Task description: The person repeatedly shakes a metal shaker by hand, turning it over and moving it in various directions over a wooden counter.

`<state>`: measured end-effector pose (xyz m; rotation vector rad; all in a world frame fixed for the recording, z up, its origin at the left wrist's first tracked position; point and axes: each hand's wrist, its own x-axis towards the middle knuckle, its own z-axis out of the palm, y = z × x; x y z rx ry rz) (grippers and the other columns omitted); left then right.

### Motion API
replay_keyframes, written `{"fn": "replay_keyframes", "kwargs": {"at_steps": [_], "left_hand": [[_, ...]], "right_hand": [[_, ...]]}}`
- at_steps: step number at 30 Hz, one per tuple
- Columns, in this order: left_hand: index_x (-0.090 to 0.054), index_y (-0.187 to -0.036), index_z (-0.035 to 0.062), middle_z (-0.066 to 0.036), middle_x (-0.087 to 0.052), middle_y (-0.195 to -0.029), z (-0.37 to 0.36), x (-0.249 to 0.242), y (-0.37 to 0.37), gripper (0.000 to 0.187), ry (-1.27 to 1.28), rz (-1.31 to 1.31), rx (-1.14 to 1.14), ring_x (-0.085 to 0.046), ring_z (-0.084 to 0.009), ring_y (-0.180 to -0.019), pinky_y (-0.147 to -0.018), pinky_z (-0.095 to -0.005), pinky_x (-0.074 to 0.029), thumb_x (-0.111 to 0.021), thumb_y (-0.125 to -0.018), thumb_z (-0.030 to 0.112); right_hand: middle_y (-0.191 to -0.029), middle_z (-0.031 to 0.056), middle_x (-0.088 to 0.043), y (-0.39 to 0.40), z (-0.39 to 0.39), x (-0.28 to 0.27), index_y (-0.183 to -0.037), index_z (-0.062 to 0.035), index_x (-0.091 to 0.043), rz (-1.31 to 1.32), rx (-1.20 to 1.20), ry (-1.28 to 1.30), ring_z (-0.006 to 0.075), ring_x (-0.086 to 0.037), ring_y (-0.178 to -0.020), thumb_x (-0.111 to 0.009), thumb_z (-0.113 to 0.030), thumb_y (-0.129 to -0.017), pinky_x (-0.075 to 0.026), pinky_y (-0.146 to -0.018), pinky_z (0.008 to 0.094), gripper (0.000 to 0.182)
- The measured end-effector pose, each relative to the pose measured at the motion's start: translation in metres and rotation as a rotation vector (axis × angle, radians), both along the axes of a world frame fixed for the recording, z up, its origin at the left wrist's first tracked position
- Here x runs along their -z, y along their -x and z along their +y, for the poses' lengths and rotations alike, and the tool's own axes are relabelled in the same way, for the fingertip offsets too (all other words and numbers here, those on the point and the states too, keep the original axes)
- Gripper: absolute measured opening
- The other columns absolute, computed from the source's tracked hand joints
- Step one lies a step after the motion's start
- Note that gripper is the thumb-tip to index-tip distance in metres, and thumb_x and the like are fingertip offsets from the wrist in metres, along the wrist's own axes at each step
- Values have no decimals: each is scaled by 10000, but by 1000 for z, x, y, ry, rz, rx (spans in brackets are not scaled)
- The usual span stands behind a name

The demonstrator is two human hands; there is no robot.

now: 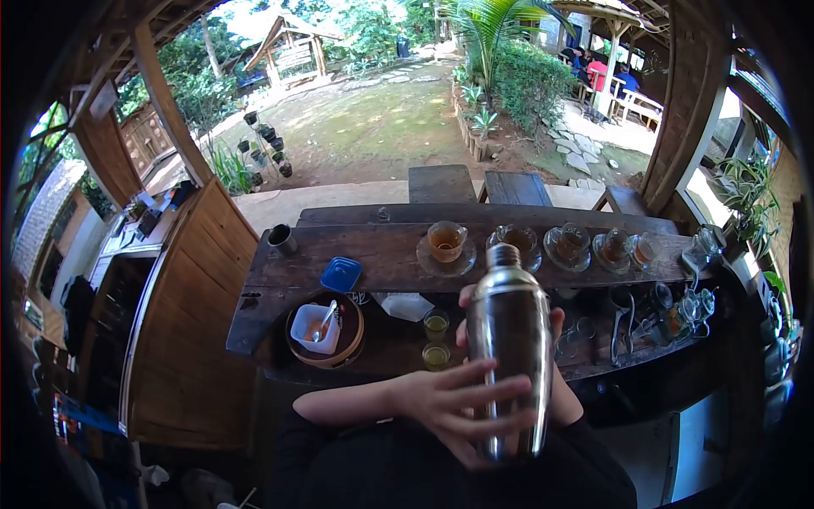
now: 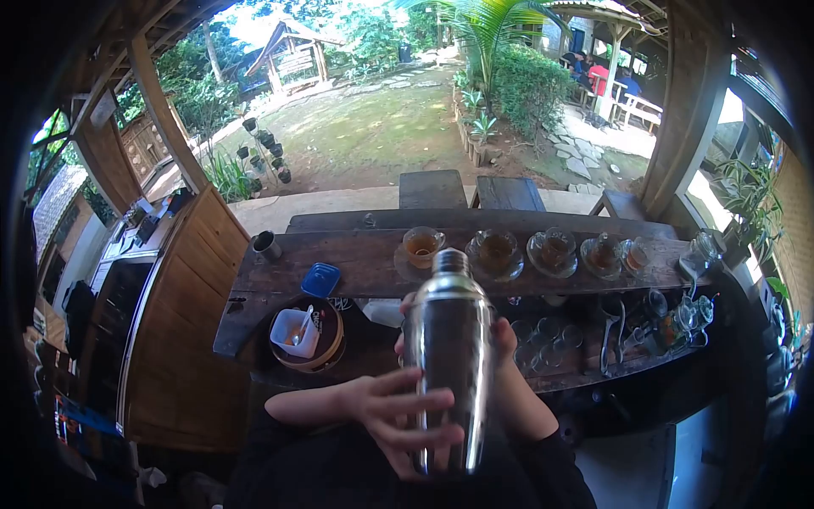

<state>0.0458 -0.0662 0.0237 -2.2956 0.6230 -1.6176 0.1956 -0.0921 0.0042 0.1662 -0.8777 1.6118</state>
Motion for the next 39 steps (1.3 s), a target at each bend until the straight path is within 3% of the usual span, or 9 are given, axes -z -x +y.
{"fn": "replay_keyframes", "kwargs": {"at_steps": [5, 7, 11, 16, 23, 25, 28, 34, 39], "left_hand": [[-548, -1237, 84, -146, -545, -1260, 39, 10, -17, 650, 665, 254, -99, -523, -319, -1201, -1016, -487, -402, -790, -689, 334], [-520, -1260, 160, -141, -533, -1271, 39, 8, -14, 652, 773, 210, -33, -526, -313, -1201, -1024, -483, -401, -785, -692, 338], [-425, -1180, 352, -50, -460, -1371, -3, 5, -6, 520, -20, -30, 3, -519, -342, -1216, -1028, -500, -409, -686, -759, 194], [-449, -1185, 462, -78, -500, -1327, 30, 13, -20, 627, 567, 200, -78, -544, -370, -1158, -1008, -505, -410, -754, -684, 243], [-495, -1168, 312, -53, -480, -1345, 11, 19, -14, 423, -64, -109, 70, -525, -318, -1207, -1003, -444, -429, -666, -788, 237], [-538, -1185, 293, -70, -508, -1291, 31, 7, -14, 449, 421, 160, -27, -528, -315, -1194, -971, -448, -450, -703, -771, 239], [-578, -1186, 277, -102, -546, -1259, 50, 8, -20, 490, 759, 216, -121, -537, -337, -1164, -960, -449, -456, -767, -734, 295], [-442, -1181, 415, -59, -506, -1321, 4, 15, -16, 508, -65, -144, 24, -534, -343, -1178, -999, -495, -435, -698, -758, 297], [-547, -1150, 366, -73, -561, -1250, 30, 3, -20, 539, 862, 237, -35, -571, -308, -1132, -996, -480, -425, -769, -684, 211]], "right_hand": [[-1301, 224, -475, -34, 34, 49, -1388, -19, -327, -64, 199, 630, 399, -542, -1110, -398, -625, -885, -468, -929, 523, 790], [-1304, 226, -468, -22, 18, 25, -1383, -17, -329, -130, 339, 629, 391, -545, -1100, -448, -653, -846, -481, -913, 517, 842], [-1277, 224, -384, -3, -6, -2, -1370, -23, -270, -58, 93, 122, 415, -574, -999, -583, -676, -748, -587, -739, 446, 954], [-1236, 199, -532, -20, 29, 22, -1343, -15, -387, -46, 162, 579, 334, -589, -1031, -427, -661, -841, -512, -864, 485, 819], [-1244, 264, -464, 5, -1, -2, -1338, 6, -372, 94, 84, 22, 413, -576, -1039, -533, -637, -786, -543, -815, 483, 863], [-1187, 235, -520, -13, 19, 15, -1314, -9, -415, 75, 206, 509, 365, -583, -1048, -476, -613, -838, -519, -867, 475, 771], [-1189, 203, -548, -16, 25, 20, -1346, -13, -404, -125, 476, 599, 314, -573, -1097, -388, -562, -894, -468, -950, 445, 711], [-1263, 255, -420, 1, 0, -1, -1374, -21, -328, 67, 68, 39, 406, -593, -988, -565, -666, -746, -559, -770, 460, 930], [-1125, 224, -547, -20, 25, 9, -1298, 3, -424, -255, 662, 686, 353, -622, -946, -463, -647, -813, -554, -765, 472, 812]]}}
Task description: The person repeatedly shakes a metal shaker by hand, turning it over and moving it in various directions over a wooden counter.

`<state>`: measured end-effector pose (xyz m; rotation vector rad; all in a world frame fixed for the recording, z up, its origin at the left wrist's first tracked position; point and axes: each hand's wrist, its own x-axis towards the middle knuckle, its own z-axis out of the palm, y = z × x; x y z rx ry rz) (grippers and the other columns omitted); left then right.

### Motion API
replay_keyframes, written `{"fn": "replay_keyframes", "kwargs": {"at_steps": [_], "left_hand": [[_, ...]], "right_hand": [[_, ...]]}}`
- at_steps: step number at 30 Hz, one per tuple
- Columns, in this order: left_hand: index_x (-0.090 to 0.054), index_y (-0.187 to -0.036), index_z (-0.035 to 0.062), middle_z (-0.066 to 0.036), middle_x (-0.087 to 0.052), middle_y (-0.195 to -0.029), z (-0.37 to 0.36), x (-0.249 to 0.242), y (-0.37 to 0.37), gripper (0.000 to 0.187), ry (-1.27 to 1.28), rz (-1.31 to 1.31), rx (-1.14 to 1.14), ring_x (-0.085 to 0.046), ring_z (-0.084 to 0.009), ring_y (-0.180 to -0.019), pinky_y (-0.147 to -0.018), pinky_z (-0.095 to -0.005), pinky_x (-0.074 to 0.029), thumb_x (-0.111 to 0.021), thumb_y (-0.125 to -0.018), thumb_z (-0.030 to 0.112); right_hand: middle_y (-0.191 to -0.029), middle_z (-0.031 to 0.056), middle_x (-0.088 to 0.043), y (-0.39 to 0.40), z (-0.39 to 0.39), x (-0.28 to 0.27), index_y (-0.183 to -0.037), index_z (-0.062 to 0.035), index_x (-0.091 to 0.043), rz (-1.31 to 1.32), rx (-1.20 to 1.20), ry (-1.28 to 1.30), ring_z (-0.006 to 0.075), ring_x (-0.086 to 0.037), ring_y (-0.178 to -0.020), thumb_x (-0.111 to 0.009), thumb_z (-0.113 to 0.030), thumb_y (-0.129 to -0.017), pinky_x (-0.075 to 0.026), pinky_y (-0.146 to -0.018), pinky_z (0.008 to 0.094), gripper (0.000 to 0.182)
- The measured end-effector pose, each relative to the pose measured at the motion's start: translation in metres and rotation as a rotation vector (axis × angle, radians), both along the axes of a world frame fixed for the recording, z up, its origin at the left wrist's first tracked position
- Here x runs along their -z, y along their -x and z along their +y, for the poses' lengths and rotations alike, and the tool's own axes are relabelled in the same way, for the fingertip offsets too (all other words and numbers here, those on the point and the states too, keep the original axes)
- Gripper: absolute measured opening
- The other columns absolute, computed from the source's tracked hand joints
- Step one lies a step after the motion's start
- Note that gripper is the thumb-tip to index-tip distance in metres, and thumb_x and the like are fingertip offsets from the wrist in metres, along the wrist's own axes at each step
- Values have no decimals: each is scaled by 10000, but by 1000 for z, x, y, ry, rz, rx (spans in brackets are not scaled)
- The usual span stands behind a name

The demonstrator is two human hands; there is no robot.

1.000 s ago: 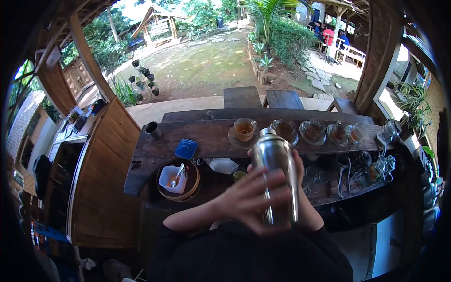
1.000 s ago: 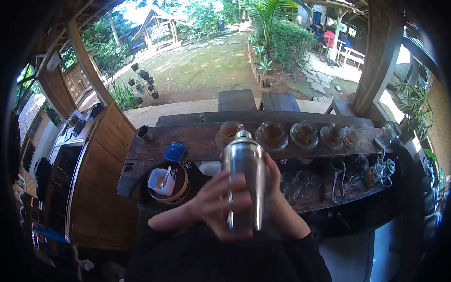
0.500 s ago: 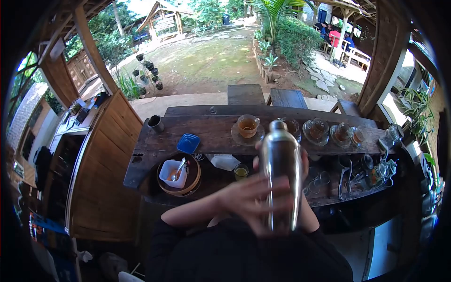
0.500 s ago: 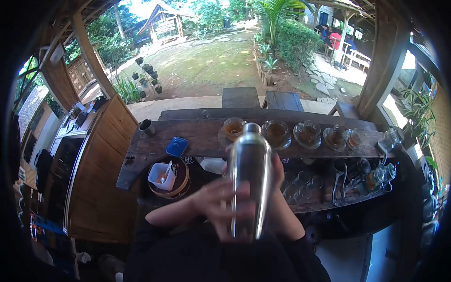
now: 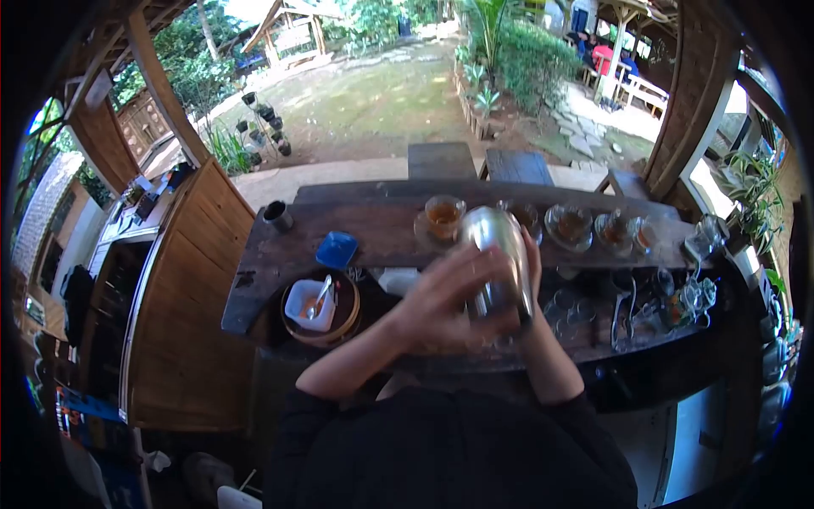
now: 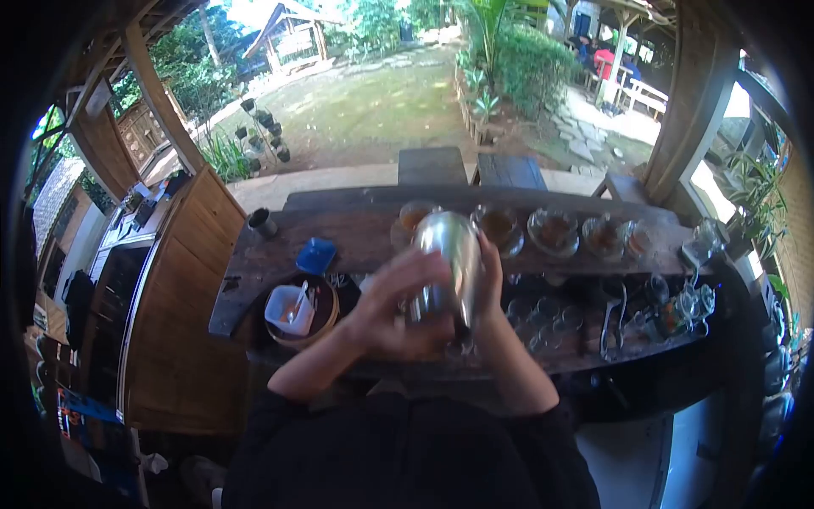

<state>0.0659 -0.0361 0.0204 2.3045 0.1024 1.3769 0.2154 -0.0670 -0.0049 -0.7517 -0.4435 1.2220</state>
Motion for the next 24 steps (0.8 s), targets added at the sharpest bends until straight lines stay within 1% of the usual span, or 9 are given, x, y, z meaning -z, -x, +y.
{"fn": "replay_keyframes", "kwargs": {"at_steps": [3, 6, 9, 12, 14, 16, 19, 22, 24], "left_hand": [[-523, -1140, 347, -58, -559, -1249, -32, -4, 10, 480, -825, -252, 138, -557, -354, -1159, -1008, -473, -443, -734, -716, 273], [-545, -1135, 328, -61, -544, -1265, -12, -6, 0, 440, -818, -225, 107, -545, -357, -1169, -979, -462, -465, -713, -734, 263], [-579, -1208, 191, -100, -566, -1219, 33, 9, -11, 605, 413, 84, 133, -549, -309, -1136, -946, -378, -468, -801, -656, 306], [-596, -1172, 249, -104, -556, -1244, 1, -3, 1, 543, 39, -94, 36, -540, -298, -1170, -960, -403, -460, -791, -667, 285], [-557, -1157, 363, -77, -552, -1252, -26, -13, 7, 531, -679, -185, 40, -526, -284, -1200, -1013, -459, -417, -770, -686, 240], [-536, -1166, 383, -64, -536, -1274, -26, 1, -2, 555, -862, -279, 8, -523, -291, -1199, -1022, -459, -403, -768, -682, 241], [-570, -1210, 299, -96, -527, -1264, 15, 15, -8, 575, -16, 90, 13, -530, -317, -1172, -983, -468, -428, -772, -675, 234], [-534, -1245, 239, -103, -518, -1281, 5, 2, -7, 540, -83, -21, -45, -531, -344, -1167, -956, -480, -455, -720, -739, 200], [-456, -1264, 260, -61, -508, -1307, -10, 41, -37, 565, -721, -434, -122, -549, -310, -1157, -971, -473, -458, -697, -761, 168]], "right_hand": [[-1198, 263, -468, 21, -26, -22, -1319, 23, -363, 359, -538, -645, 398, -609, -949, -537, -661, -758, -579, -710, 437, 901], [-1194, 247, -492, 11, -14, -18, -1337, 12, -363, 376, -531, -569, 388, -611, -943, -516, -661, -772, -571, -731, 453, 892], [-1156, 182, -581, -18, 16, 12, -1277, -12, -485, 321, -278, -138, 320, -622, -981, -457, -589, -849, -506, -886, 447, 719], [-1172, 216, -559, 5, -7, -7, -1280, -15, -483, -203, 56, -227, 330, -606, -1027, -505, -571, -833, -517, -876, 448, 713], [-1160, 233, -551, 14, -19, -22, -1284, 1, -468, 463, -555, -476, 342, -614, -981, -488, -592, -824, -534, -840, 455, 751], [-1118, 227, -564, 14, -16, -19, -1267, 26, -464, 415, -586, -559, 343, -620, -939, -473, -608, -817, -539, -809, 459, 778], [-1125, 214, -572, -18, 30, 19, -1244, 10, -496, 322, -274, -108, 328, -625, -921, -422, -585, -842, -531, -789, 461, 722], [-1143, 221, -567, -22, 27, 23, -1255, 6, -492, 132, -134, -125, 334, -626, -932, -392, -566, -856, -528, -809, 462, 705], [-1180, 255, -504, 5, -5, -12, -1311, 24, -400, 350, -546, -551, 400, -613, -960, -520, -610, -791, -573, -728, 440, 828]]}}
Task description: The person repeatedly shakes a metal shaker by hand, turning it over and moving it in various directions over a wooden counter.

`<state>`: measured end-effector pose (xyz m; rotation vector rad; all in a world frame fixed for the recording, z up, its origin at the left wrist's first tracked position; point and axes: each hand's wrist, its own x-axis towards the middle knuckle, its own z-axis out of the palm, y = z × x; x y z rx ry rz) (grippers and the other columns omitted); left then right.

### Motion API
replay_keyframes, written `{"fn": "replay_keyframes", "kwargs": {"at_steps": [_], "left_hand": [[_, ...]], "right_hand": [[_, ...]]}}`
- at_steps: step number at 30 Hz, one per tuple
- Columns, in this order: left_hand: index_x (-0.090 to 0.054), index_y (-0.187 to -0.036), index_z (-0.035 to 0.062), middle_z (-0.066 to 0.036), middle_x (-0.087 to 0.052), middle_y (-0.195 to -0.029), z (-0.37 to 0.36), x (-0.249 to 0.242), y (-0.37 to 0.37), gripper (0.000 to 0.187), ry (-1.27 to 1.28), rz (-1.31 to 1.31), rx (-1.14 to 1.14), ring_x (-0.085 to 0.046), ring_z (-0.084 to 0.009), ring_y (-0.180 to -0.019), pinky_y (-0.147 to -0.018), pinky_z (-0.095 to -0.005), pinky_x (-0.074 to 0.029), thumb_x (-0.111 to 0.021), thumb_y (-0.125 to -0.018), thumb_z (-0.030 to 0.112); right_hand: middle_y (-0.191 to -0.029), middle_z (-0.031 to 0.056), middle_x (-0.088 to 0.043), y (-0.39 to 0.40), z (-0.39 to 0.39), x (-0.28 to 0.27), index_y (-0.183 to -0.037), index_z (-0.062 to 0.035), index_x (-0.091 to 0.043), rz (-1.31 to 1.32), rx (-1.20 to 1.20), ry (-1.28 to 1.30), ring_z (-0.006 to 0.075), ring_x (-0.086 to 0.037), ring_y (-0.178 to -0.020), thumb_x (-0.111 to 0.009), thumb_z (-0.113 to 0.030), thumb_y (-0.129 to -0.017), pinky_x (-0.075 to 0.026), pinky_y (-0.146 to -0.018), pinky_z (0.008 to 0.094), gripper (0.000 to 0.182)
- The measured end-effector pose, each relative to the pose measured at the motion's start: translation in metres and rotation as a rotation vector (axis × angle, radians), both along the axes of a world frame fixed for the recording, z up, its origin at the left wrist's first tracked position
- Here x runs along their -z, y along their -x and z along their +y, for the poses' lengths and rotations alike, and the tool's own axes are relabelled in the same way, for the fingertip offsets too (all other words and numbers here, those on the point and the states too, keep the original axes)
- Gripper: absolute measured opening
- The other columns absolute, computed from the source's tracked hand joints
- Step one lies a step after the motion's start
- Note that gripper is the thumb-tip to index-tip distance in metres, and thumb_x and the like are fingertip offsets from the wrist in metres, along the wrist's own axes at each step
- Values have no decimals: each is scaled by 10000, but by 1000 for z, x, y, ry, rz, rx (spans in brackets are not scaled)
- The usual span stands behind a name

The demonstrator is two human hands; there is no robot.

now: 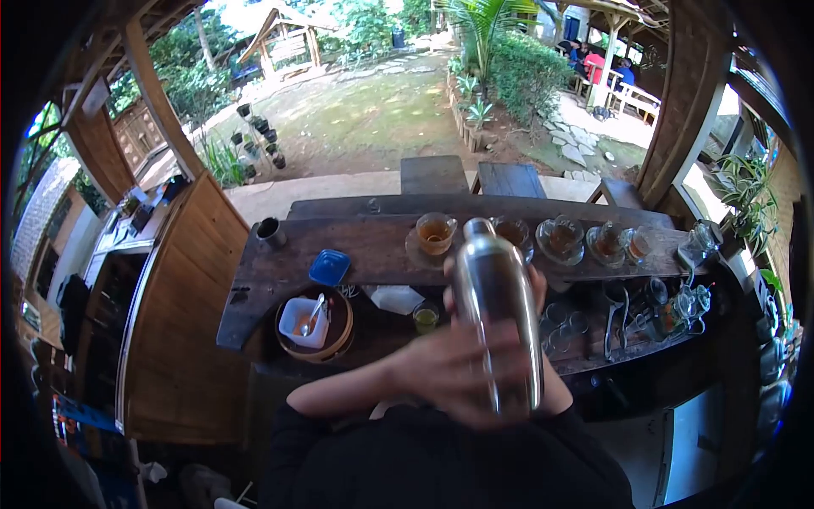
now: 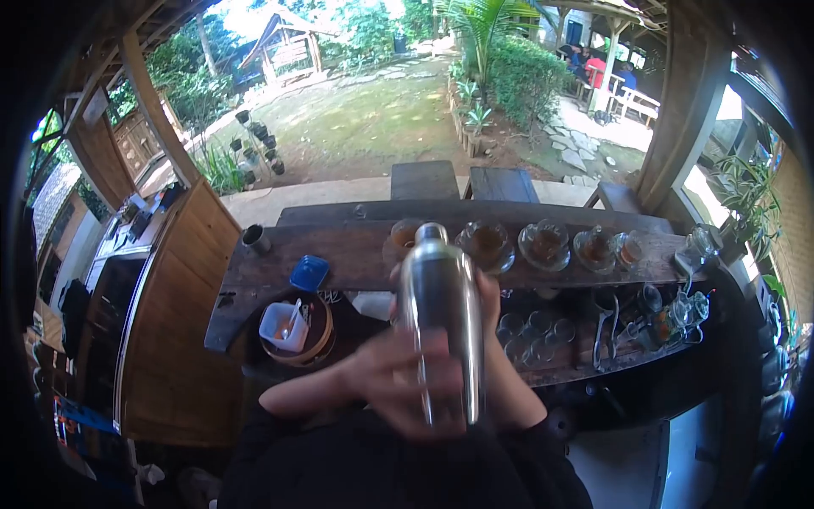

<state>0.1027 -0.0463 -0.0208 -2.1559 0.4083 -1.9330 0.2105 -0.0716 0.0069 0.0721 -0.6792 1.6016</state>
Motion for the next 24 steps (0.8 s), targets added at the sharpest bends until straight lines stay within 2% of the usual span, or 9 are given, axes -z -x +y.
{"fn": "replay_keyframes", "kwargs": {"at_steps": [4, 6, 7, 9, 11, 16, 18, 20, 24], "left_hand": [[-404, -1345, 90, -42, -512, -1274, -2, -43, 39, 860, -148, 361, 44, -560, -284, -1129, -1017, -446, -420, -831, -606, 195], [-411, -1344, 103, -56, -514, -1272, 24, -39, 25, 874, 614, 446, 180, -551, -320, -1148, -1023, -466, -410, -837, -586, 200], [-411, -1344, 103, -56, -514, -1272, 17, -37, 27, 874, 613, 456, 192, -551, -320, -1148, -1023, -466, -410, -837, -586, 200], [-545, -1183, 295, -91, -558, -1201, 7, -43, 28, 487, 300, 356, 108, -564, -318, -1129, -919, -461, -494, -739, -740, 237], [-562, -1166, 288, -87, -553, -1217, 9, -46, 23, 474, 309, 345, 110, -557, -319, -1137, -922, -465, -488, -747, -731, 248], [-667, -1052, 249, -70, -534, -1284, 40, -37, 8, 375, 329, 289, -7, -513, -324, -1189, -936, -477, -458, -772, -693, 265], [-561, -1221, 63, -137, -547, -1227, 38, -47, 12, 582, 281, 361, -44, -514, -333, -1188, -1010, -452, -408, -783, -683, 94], [-629, -1104, 278, -30, -511, -1314, 8, -41, 16, 452, 453, 265, 40, -505, -303, -1212, -1008, -463, -423, -746, -684, 158], [-495, -1210, 325, 5, -506, -1290, -13, -13, 31, 624, -195, 107, 47, -520, -275, -1207, -1030, -444, -415, -757, -669, 159]], "right_hand": [[-1211, 252, -488, 0, 4, 10, -1309, 16, -404, 42, -56, -24, 416, -605, -966, -581, -633, -748, -573, -708, 487, 875], [-1172, 228, -528, -8, 16, 16, -1311, 3, -414, -280, 414, 500, 383, -614, -962, -525, -612, -780, -564, -721, 503, 820], [-1148, 213, -553, -11, 20, 15, -1320, -1, -408, 16, 164, 539, 360, -623, -944, -500, -591, -781, -561, -729, 479, 804], [-1155, 219, -548, -7, 14, 10, -1326, -1, -402, 16, 42, 323, 364, -623, -940, -507, -597, -772, -561, -733, 462, 820], [-1218, 259, -484, -3, 11, 12, -1327, 6, -358, -36, -116, -101, 408, -594, -975, -550, -609, -798, -589, -703, 486, 833], [-1140, 203, -572, -14, 29, -6, -1252, 4, -492, -103, 248, 470, 322, -612, -983, -405, -601, -845, -536, -810, 422, 735], [-1118, 195, -582, -39, 58, 28, -1230, -1, -509, -131, 209, 410, 311, -612, -979, -403, -641, -833, -529, -821, 432, 761], [-1130, 212, -560, -30, 35, 10, -1266, -4, -457, -156, -2, 250, 320, -613, -964, -494, -614, -805, -538, -818, 442, 766], [-1201, 253, -479, 8, 0, -8, -1346, -40, -351, -105, -127, -262, 432, -616, -953, -694, -605, -668, -588, -689, 458, 947]]}}
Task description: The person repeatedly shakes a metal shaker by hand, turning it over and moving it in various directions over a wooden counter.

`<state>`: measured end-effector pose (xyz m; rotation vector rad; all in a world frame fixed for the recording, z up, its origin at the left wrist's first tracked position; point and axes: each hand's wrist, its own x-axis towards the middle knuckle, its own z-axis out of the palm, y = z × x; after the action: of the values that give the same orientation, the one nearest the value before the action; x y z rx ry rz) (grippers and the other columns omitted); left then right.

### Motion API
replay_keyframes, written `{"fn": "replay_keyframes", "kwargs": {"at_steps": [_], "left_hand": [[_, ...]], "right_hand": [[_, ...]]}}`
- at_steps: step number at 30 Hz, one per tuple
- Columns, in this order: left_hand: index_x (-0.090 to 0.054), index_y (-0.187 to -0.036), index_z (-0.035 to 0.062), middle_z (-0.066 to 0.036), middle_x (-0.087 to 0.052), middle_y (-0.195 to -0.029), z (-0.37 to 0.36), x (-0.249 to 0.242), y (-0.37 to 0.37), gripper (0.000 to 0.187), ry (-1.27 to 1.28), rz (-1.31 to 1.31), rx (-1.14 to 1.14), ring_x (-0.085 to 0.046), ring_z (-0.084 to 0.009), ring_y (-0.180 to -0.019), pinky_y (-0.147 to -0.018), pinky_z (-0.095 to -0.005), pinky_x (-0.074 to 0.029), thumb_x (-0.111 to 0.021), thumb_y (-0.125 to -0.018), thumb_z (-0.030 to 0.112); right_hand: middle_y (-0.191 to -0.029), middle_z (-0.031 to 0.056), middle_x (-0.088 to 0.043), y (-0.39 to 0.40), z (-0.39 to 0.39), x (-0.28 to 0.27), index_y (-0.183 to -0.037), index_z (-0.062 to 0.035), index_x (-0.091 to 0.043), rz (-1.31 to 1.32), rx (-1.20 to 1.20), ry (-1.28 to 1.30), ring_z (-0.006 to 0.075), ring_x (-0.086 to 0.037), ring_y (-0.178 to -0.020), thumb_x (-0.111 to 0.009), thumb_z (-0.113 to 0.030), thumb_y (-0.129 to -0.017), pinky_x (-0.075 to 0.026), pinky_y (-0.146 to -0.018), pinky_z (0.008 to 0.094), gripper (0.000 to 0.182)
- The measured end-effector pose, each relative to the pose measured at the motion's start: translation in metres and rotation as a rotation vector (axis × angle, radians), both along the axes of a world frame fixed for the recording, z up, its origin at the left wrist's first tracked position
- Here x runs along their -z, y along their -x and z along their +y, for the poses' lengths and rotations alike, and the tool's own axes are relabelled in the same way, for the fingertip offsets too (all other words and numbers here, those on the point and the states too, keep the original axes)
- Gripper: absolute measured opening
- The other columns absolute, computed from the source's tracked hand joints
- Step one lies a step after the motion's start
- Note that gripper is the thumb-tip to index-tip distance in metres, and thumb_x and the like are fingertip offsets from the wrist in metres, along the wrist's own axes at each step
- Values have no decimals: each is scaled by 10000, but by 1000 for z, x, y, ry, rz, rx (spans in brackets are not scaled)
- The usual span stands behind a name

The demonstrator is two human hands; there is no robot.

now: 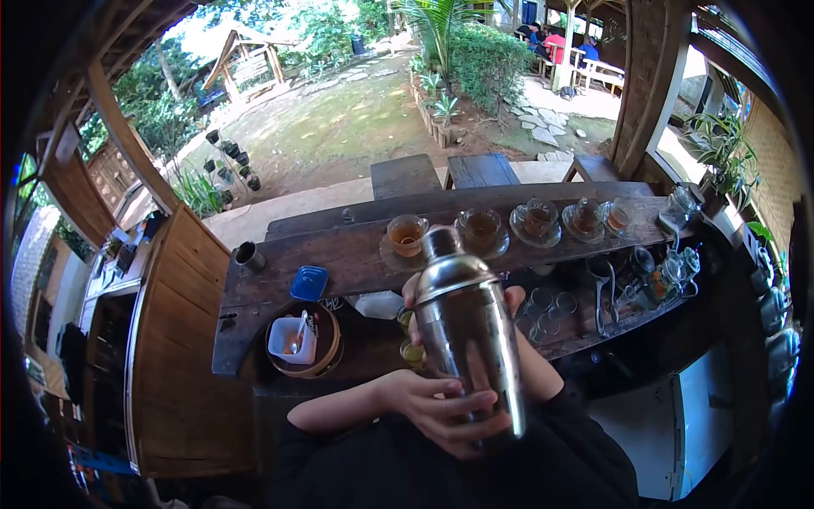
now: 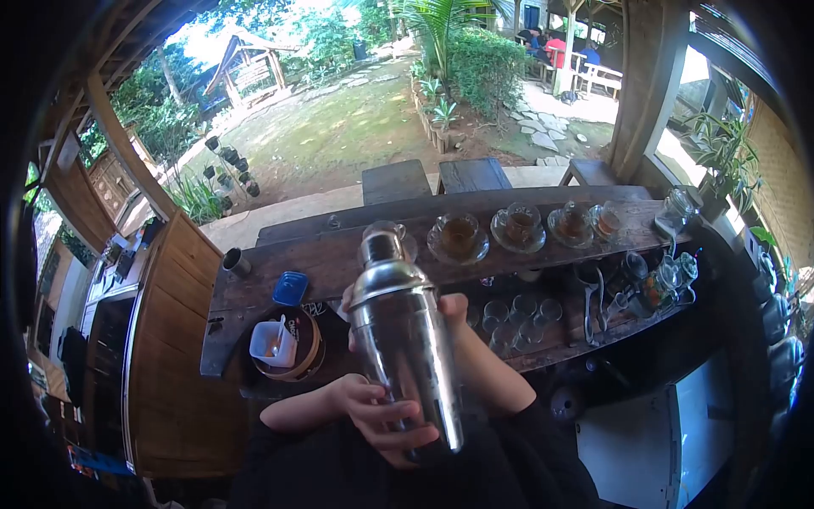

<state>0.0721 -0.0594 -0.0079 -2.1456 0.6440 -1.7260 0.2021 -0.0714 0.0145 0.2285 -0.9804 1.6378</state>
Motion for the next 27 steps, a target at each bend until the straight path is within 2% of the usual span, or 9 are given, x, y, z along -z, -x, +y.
{"fn": "replay_keyframes", "kwargs": {"at_steps": [1, 4, 6, 10, 13, 16, 19, 22, 27], "left_hand": [[-452, -1233, 340, 15, -510, -1275, -1, -7, 5, 669, -164, 8, -27, -527, -271, -1198, -1029, -440, -419, -762, -666, 169], [-537, -1227, 228, -82, -520, -1260, 32, -11, -7, 663, 485, 362, -116, -521, -369, -1152, -987, -484, -420, -825, -630, 233], [-594, -1101, 348, -46, -541, -1233, 50, 0, -13, 554, 582, 287, -154, -541, -351, -1140, -1003, -492, -409, -820, -614, 212], [-492, -1199, 427, -59, -492, -1306, -4, -19, 6, 611, 14, 149, -108, -531, -328, -1173, -1006, -520, -413, -758, -680, 247], [-541, -1186, 357, -64, -523, -1265, 17, -27, -2, 568, 248, 194, -56, -529, -313, -1179, -1002, -489, -418, -758, -685, 199], [-590, -1173, 288, -69, -555, -1225, 19, -27, -5, 528, 515, 247, 4, -527, -299, -1184, -997, -458, -424, -758, -691, 152], [-570, -1149, 277, -54, -544, -1261, 15, -26, -8, 419, 351, 160, 0, -545, -316, -1180, -988, -477, -434, -700, -769, 159], [-529, -1173, 295, -33, -534, -1293, -12, -22, 10, 417, 120, 111, 44, -554, -302, -1184, -982, -477, -435, -673, -797, 185], [-501, -1189, 355, -30, -555, -1182, 17, -23, 0, 603, 513, 207, -67, -565, -264, -1143, -979, -469, -453, -775, -671, 214]], "right_hand": [[-1197, 248, -490, -3, 5, 11, -1343, -41, -358, -37, 20, 100, 427, -615, -955, -656, -635, -686, -584, -684, 453, 934], [-1076, 202, -603, -31, 40, 69, -1242, 5, -501, -5, 167, 657, 317, -631, -955, -378, -633, -851, -539, -801, 438, 759], [-1063, 200, -607, -28, 44, 49, -1225, 5, -517, 9, 295, 712, 317, -633, -940, -348, -660, -843, -541, -792, 431, 785], [-1127, 212, -577, -3, 2, 19, -1280, 15, -458, 18, 29, 249, 345, -627, -944, -473, -678, -754, -546, -769, 426, 870], [-1141, 204, -572, -9, 8, 25, -1259, 13, -474, -17, 32, 277, 343, -628, -942, -472, -708, -742, -545, -771, 432, 887], [-1071, 208, -599, -33, 36, 50, -1238, -1, -498, -119, 378, 731, 320, -629, -928, -399, -714, -787, -535, -791, 460, 850], [-1130, 234, -554, -22, 10, 22, -1262, 6, -469, -60, 172, 486, 339, -627, -931, -419, -672, -794, -557, -751, 449, 826], [-1219, 233, -441, -6, -5, 14, -1337, -21, -325, -55, 18, 53, 427, -605, -950, -649, -625, -711, -584, -672, 499, 928], [-1141, 187, -580, -18, 6, 17, -1290, -7, -466, -188, 443, 774, 310, -617, -999, -387, -635, -822, -536, -832, 411, 788]]}}
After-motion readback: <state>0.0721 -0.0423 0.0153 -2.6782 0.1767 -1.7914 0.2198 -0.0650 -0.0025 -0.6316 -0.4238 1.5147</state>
